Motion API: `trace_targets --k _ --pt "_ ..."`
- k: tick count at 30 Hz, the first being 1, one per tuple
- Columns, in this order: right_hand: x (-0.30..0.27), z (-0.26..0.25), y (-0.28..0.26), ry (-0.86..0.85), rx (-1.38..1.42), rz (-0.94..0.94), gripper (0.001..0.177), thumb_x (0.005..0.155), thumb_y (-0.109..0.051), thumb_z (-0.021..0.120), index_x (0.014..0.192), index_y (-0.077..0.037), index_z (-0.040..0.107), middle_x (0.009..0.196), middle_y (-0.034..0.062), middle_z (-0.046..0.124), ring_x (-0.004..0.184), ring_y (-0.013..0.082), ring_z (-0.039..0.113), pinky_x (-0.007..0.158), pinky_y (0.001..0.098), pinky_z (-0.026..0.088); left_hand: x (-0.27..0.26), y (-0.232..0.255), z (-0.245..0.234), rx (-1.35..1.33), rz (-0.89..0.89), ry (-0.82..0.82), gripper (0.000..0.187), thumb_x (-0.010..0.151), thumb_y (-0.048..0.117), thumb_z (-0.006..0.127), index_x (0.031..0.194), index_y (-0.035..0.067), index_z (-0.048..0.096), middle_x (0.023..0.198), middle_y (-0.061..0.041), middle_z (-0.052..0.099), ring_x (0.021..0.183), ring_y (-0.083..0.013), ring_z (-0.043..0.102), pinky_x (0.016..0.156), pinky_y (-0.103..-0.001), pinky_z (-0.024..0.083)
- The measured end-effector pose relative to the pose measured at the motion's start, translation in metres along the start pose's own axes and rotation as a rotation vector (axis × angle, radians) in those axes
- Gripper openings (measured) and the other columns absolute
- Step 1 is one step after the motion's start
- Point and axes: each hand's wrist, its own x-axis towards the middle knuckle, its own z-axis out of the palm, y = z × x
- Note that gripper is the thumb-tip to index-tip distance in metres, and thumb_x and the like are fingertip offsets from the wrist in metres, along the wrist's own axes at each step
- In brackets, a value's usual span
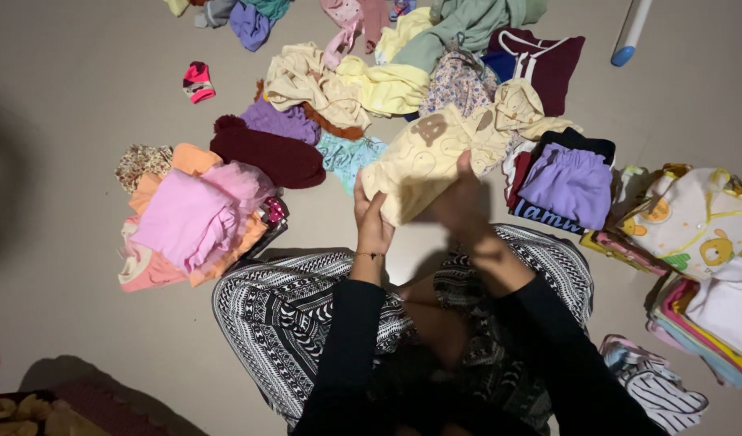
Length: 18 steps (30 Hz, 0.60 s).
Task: Folding various baby clothes and sorting them into organized piles on the floor.
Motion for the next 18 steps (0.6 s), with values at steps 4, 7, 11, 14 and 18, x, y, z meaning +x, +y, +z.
trace_targets --k 4,7,11,14,18 --pt "0.013 0.000 -0.013 0.057 0.833 0.195 0.069 0.106 -0.054 0.027 0.155 -0.005 0.036 0.160 0.0156 0.042 0.143 0.0324 0.047 0.123 0.0487 0.033 0.018 -0.018 -0.036 0.143 0.136 0.011 0.082 0.095 -0.011 0.065 0.164 0.014 0.028 0.150 -0.012 0.053 0.111 -0.0152 0.064 0.066 -0.020 0.050" --pt "0.014 -0.003 -0.008 0.104 0.865 0.170 0.065 0.107 -0.051 0.028 0.153 -0.006 0.038 0.160 0.0154 0.040 0.138 0.0321 0.052 0.118 0.0475 0.039 0.021 -0.025 -0.051 0.250 0.054 0.070 0.084 0.097 -0.005 0.070 0.169 0.014 0.030 0.135 -0.020 0.060 0.076 -0.0091 0.052 0.042 -0.016 0.034" --pt "0.016 0.003 0.000 -0.276 -0.655 -0.367 0.041 0.080 -0.034 0.068 0.118 -0.022 0.059 0.166 0.0211 0.033 0.140 0.0339 0.051 0.109 0.0442 0.048 0.008 -0.001 -0.015 0.269 0.074 0.054 0.084 0.091 -0.008 0.058 0.164 0.021 0.026 0.140 -0.016 0.055 0.089 -0.0157 0.064 0.055 -0.023 0.052" --pt "0.016 0.017 -0.005 -0.396 -1.207 -0.563 0.057 0.073 -0.028 0.080 0.127 -0.022 0.062 0.163 0.0250 0.031 0.138 0.0417 0.048 0.105 0.0479 0.047 -0.007 0.023 0.021 0.068 -0.002 0.111 0.073 0.093 0.002 0.046 0.160 0.023 0.026 0.146 -0.012 0.050 0.102 -0.0194 0.071 0.066 -0.032 0.067" --pt "0.022 0.009 0.007 -0.386 -1.311 -0.639 0.070 0.079 -0.017 0.079 0.146 -0.025 0.061 0.162 0.0282 0.030 0.142 0.0446 0.046 0.114 0.0518 0.044 -0.005 0.022 0.015 0.279 0.069 0.198 0.060 0.104 0.016 0.046 0.161 0.025 0.026 0.151 -0.004 0.039 0.116 -0.0145 0.062 0.062 -0.034 0.062"
